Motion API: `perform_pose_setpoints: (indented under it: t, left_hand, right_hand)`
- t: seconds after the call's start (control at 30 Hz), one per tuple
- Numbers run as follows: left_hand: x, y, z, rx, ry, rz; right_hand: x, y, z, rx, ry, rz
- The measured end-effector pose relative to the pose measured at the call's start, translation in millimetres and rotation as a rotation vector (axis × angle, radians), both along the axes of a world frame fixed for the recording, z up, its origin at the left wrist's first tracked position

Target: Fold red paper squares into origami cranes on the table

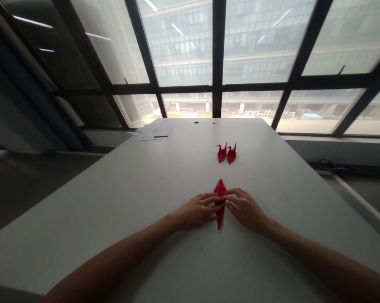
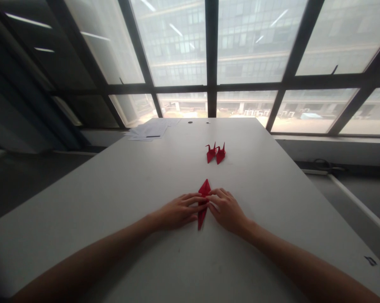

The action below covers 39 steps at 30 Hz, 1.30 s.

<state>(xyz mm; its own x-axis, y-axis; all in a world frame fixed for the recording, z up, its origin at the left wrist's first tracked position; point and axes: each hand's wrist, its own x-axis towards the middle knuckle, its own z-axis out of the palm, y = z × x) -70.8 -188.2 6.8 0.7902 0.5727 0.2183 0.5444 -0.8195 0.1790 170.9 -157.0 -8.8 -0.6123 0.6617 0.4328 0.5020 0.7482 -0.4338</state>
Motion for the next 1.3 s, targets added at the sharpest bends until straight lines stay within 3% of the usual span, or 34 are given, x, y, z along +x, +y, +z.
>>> perform_pose_setpoints:
  t: [0.23,0.5,0.8,0.97,1.13,1.3]
  left_hand:
    - [-1.4,2.7,-12.9,-0.091,-0.056,-0.043]
    - [-1.5,3.5,-8.7,-0.104,-0.048,-0.059]
    - [-1.1,2.6,-4.8,-0.112,-0.010,-0.029]
    - [-1.0,2.7,-4.6,-0.100,-0.030,-0.040]
    - [-1.1,3.4,-5.4,-0.085,-0.017,-0.042]
    - [-1.6,4.3,-10.4,-0.075,-0.007,-0.026]
  right_hand:
    - [5.6,-32.0,9.6,-0.017,-0.144,0.210]
    - [29.8,-40.0,-2.5,-0.091,-0.370,0.371]
    - [33.1,-59.7,8.7,-0.216,-0.384,0.406]
    - [34.1,-75.0,17.7,-0.203,-0.317,0.408]
    - [25.9,-63.3,17.6,-0.182,-0.269,0.404]
    - [21.2,-60.5,21.8,-0.243,-0.305,0.522]
